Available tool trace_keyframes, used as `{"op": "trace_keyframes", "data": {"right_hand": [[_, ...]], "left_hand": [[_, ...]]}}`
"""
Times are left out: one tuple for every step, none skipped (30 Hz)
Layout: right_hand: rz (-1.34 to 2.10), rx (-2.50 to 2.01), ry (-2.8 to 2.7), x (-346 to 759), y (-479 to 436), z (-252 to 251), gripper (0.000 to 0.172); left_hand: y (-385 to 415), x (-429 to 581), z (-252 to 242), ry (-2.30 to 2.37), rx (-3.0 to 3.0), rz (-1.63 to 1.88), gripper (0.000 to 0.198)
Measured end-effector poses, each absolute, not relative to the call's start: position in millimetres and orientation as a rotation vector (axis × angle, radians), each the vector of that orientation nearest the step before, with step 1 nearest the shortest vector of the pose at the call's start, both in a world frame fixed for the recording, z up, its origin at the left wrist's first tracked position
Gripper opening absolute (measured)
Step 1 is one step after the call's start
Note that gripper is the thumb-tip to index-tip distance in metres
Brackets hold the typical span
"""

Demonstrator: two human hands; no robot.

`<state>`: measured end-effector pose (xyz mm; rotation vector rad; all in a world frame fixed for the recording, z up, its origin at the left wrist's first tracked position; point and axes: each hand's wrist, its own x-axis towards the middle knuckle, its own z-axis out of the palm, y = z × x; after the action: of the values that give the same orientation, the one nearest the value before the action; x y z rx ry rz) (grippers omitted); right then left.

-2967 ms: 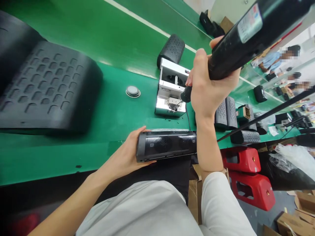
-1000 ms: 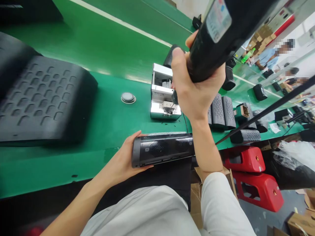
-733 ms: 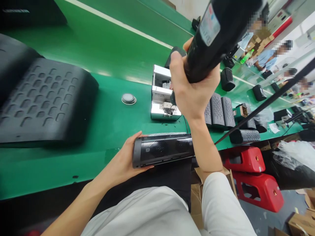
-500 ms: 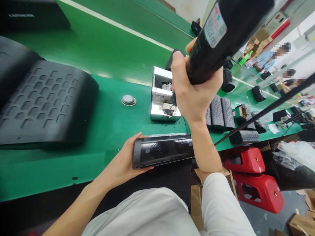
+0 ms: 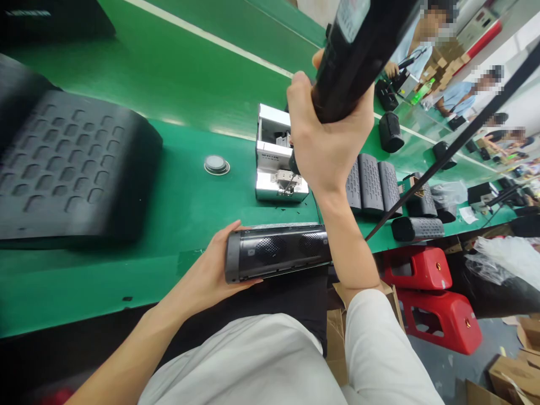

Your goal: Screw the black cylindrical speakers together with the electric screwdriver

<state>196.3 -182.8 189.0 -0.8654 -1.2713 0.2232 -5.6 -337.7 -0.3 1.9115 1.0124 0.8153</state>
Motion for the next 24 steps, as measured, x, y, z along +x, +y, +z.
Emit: {"op": "trace_keyframes", "data": {"right_hand": [[0.23, -0.885, -1.266, 195, -185, 190, 0.041], [0.243, -0.896, -1.26, 195, -188, 191, 0.042], [0.254, -0.885, -1.252, 195, -192, 193, 0.042], [0.265, -0.863, -1.251, 196, -197, 195, 0.04], [0.282, -0.844, -1.264, 198, -202, 197, 0.035], [0.287, -0.822, -1.277, 202, -207, 200, 0.03], [0.279, -0.809, -1.29, 206, -214, 204, 0.025], [0.266, -0.815, -1.306, 212, -220, 208, 0.021], [0.251, -0.831, -1.319, 217, -227, 212, 0.019], [0.237, -0.832, -1.326, 223, -233, 215, 0.019], [0.228, -0.809, -1.324, 228, -240, 218, 0.018], [0.233, -0.782, -1.322, 233, -245, 220, 0.018], [0.248, -0.759, -1.313, 237, -251, 222, 0.018], [0.258, -0.739, -1.3, 240, -255, 222, 0.019], [0.266, -0.74, -1.291, 242, -259, 223, 0.02], [0.271, -0.764, -1.282, 244, -263, 224, 0.019], [0.255, -0.777, -1.274, 246, -265, 224, 0.018], [0.227, -0.778, -1.27, 247, -268, 225, 0.018], [0.204, -0.776, -1.27, 248, -270, 227, 0.019], [0.187, -0.773, -1.271, 249, -272, 228, 0.02], [0.181, -0.778, -1.275, 250, -274, 230, 0.02], [0.181, -0.793, -1.282, 249, -276, 232, 0.02], [0.185, -0.824, -1.29, 248, -278, 234, 0.021], [0.191, -0.861, -1.296, 246, -280, 236, 0.022]], "left_hand": [[-338, -6, -1, 1.015, 1.906, 0.82, 0.116], [-338, -6, -2, 1.02, 1.901, 0.824, 0.117], [-338, -6, -2, 1.026, 1.897, 0.826, 0.117], [-338, -6, -3, 1.031, 1.895, 0.824, 0.118], [-338, -6, -4, 1.035, 1.895, 0.818, 0.118], [-338, -6, -4, 1.038, 1.895, 0.814, 0.117], [-338, -7, -4, 1.039, 1.896, 0.813, 0.117], [-338, -7, -4, 1.035, 1.898, 0.813, 0.116], [-338, -7, -3, 1.031, 1.9, 0.815, 0.115], [-338, -8, -3, 1.026, 1.902, 0.819, 0.115], [-338, -8, -3, 1.022, 1.902, 0.821, 0.114], [-338, -8, -3, 1.02, 1.901, 0.821, 0.113], [-338, -8, -2, 1.018, 1.898, 0.817, 0.113], [-338, -9, -2, 1.017, 1.893, 0.813, 0.112], [-338, -9, -2, 1.015, 1.889, 0.808, 0.111], [-338, -9, -2, 1.015, 1.884, 0.805, 0.111], [-339, -9, -3, 1.014, 1.879, 0.807, 0.11], [-339, -9, -4, 1.017, 1.873, 0.819, 0.109], [-339, -9, -5, 1.019, 1.869, 0.834, 0.108], [-339, -9, -7, 1.019, 1.868, 0.847, 0.107], [-339, -9, -9, 1.022, 1.867, 0.864, 0.107], [-340, -8, -11, 1.023, 1.871, 0.883, 0.106], [-340, -8, -13, 1.024, 1.877, 0.901, 0.106], [-340, -8, -15, 1.027, 1.882, 0.915, 0.106]]}}
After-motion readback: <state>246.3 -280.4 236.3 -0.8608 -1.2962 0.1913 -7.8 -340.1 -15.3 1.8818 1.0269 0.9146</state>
